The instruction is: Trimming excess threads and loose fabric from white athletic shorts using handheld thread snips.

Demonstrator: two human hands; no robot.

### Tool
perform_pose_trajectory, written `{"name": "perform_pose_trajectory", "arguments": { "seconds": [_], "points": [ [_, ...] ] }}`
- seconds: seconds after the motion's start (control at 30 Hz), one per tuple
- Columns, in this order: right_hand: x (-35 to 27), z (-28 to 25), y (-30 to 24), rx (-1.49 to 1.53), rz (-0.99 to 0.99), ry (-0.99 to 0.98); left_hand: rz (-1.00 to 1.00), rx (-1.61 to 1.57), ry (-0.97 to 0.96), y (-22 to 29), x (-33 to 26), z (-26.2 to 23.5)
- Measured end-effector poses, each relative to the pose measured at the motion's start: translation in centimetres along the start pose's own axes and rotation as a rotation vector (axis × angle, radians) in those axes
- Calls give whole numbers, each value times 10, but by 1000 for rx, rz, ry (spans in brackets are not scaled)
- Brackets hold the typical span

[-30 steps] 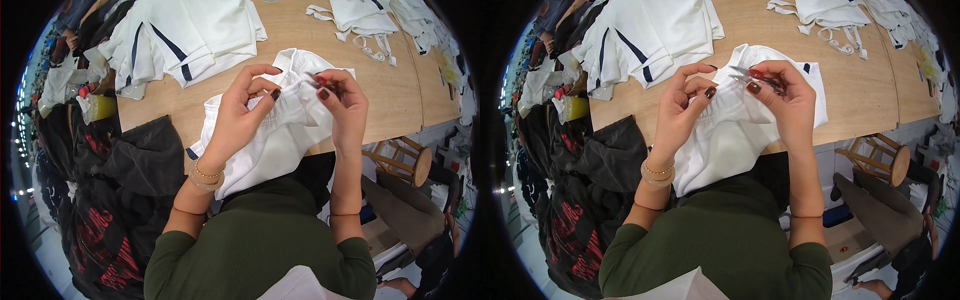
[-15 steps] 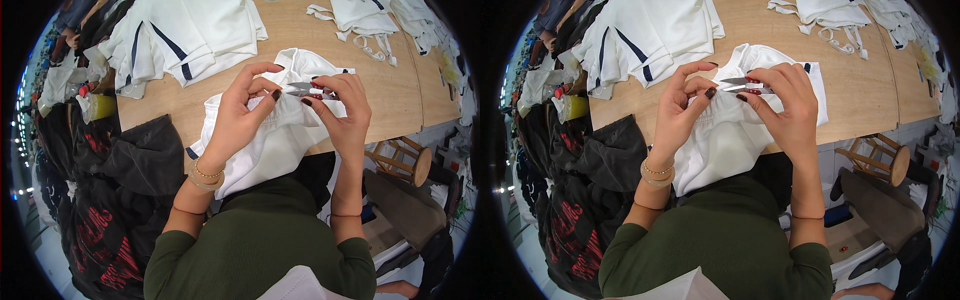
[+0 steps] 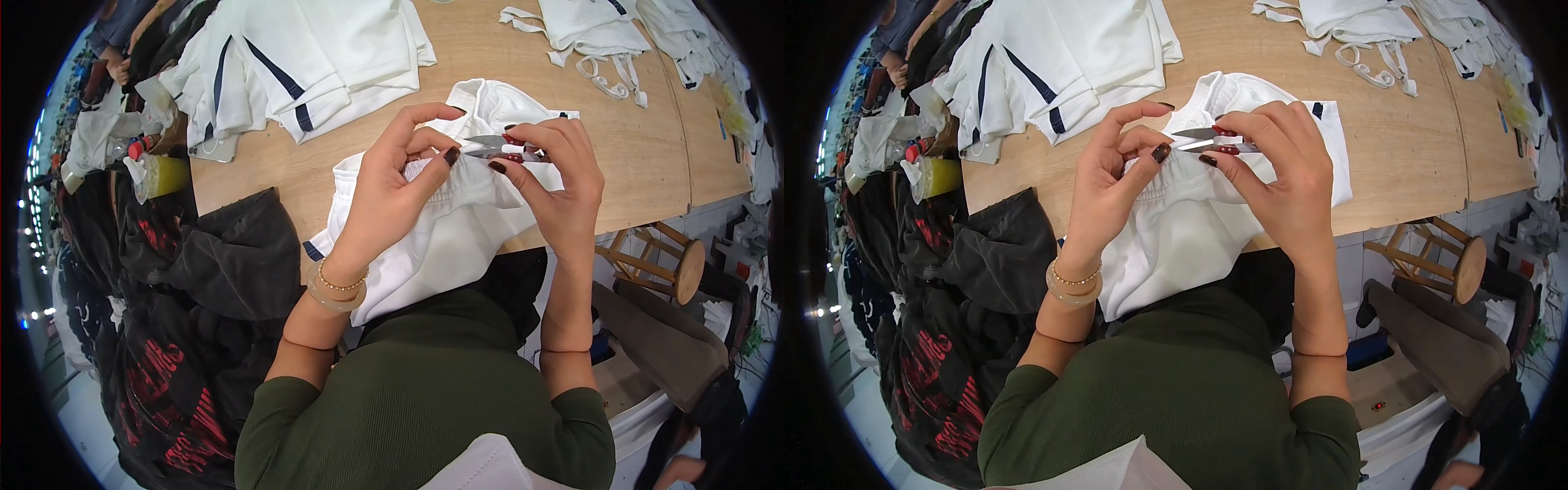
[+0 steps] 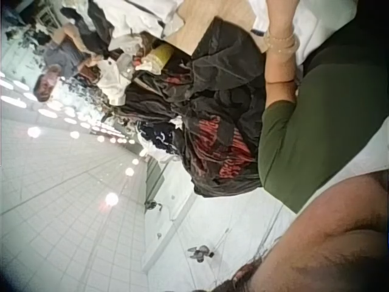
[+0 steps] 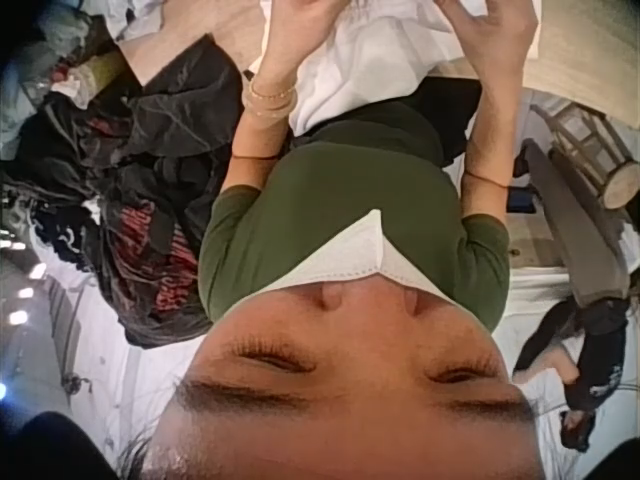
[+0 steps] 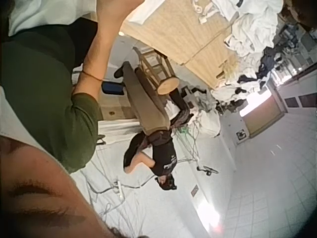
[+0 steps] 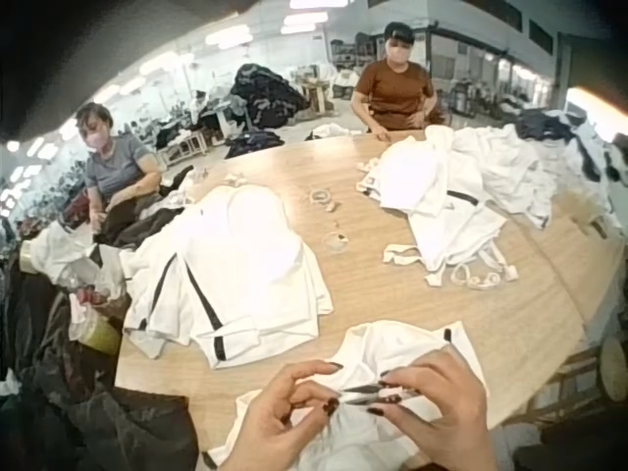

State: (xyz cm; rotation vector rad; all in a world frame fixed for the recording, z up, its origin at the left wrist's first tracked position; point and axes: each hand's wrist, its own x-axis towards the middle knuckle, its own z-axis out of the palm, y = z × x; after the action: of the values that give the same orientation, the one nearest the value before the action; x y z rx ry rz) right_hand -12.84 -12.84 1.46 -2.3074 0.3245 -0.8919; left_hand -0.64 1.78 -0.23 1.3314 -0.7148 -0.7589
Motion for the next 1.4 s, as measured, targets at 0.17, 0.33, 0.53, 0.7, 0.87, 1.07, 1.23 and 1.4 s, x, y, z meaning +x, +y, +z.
{"name": "perform_pose_trajectory", "arguments": {
  "seconds": [0.17,0.33,0.53,0.7,0.87,1.07,1.23,1.4],
  "points": [
    [-10,10,8,403,403,-34,9,-26,6,4,1,1],
    [-12,14,5,521,487,15,-59,-69,5,8,3,-1],
    [-5,-7,10,185,115,4,-89,-93,9,7,2,-3],
    [-1,-6,8,78,21,-8,-109,-92,9,8,3,-3],
    [4,-9,7,14,-72,-76,-108,-74,12,9,3,-2],
    [8,-6,9,-16,-133,-48,-105,-53,1,9,2,-2],
    [10,-4,11,7,-147,-72,-93,-47,-9,8,2,-3],
    [10,-2,12,-2,-154,-85,-99,-69,-14,6,1,-3]
  ]
}}
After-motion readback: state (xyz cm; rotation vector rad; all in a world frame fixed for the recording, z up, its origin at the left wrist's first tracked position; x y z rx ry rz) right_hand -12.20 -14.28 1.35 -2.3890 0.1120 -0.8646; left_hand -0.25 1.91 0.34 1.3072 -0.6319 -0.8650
